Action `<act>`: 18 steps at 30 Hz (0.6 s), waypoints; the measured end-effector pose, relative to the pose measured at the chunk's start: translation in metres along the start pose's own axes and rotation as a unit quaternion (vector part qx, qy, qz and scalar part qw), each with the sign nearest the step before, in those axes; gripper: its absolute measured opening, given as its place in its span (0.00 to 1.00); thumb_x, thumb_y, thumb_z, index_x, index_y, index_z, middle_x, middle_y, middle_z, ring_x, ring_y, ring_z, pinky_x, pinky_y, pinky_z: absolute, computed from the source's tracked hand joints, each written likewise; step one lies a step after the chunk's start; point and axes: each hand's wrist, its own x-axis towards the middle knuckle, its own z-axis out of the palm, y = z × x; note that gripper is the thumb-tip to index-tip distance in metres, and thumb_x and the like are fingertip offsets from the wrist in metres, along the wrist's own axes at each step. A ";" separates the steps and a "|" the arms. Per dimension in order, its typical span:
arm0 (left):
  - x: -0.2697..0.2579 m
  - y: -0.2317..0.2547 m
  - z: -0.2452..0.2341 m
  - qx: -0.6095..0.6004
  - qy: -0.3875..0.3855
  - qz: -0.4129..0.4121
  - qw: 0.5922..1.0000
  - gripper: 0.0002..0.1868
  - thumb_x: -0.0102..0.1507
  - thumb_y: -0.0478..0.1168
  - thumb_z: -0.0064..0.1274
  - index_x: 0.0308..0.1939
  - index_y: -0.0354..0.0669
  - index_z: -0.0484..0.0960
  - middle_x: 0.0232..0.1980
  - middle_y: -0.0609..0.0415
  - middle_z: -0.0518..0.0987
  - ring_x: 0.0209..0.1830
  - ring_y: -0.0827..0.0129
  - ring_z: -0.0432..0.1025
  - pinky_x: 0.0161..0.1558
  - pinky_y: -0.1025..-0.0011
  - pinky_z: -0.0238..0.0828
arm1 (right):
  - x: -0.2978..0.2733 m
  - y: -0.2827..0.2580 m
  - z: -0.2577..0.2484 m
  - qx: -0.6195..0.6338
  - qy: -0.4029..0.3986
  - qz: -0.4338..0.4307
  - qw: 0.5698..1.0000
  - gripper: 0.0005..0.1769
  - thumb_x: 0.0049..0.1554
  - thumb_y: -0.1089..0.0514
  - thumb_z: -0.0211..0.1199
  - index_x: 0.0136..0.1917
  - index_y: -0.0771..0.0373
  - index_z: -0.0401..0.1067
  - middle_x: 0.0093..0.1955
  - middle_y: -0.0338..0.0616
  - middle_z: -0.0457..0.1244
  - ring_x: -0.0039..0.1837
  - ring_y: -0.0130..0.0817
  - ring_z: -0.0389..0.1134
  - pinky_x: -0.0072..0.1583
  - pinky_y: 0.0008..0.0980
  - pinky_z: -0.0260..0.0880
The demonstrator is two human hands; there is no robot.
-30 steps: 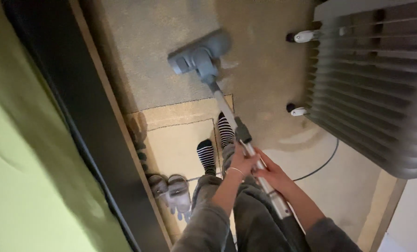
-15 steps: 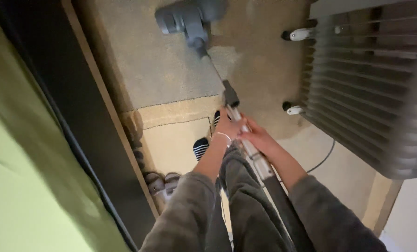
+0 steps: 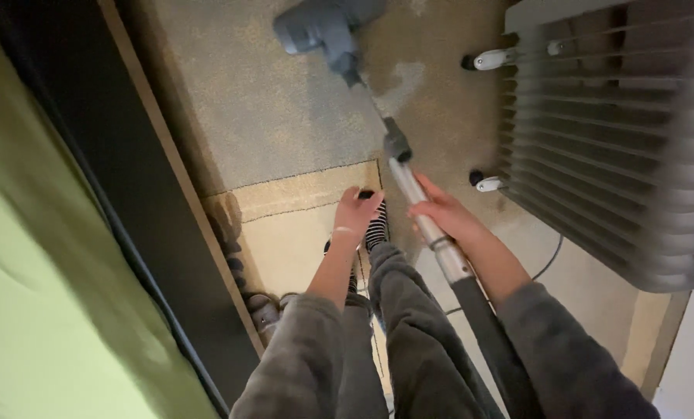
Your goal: Vacuuming a rug and floor area using a canister vacuum and switching between the floor head and crevice tool.
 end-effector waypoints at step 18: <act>-0.057 -0.054 0.022 0.222 -0.055 -0.060 0.972 0.25 0.62 0.49 0.48 0.60 0.41 0.76 0.41 0.44 0.82 0.41 0.52 0.76 0.45 0.55 0.74 | -0.127 0.198 -0.039 0.137 0.069 0.205 0.967 0.54 0.54 0.67 0.61 0.85 0.31 0.44 0.49 0.60 0.60 0.42 0.48 0.62 0.39 0.47 0.68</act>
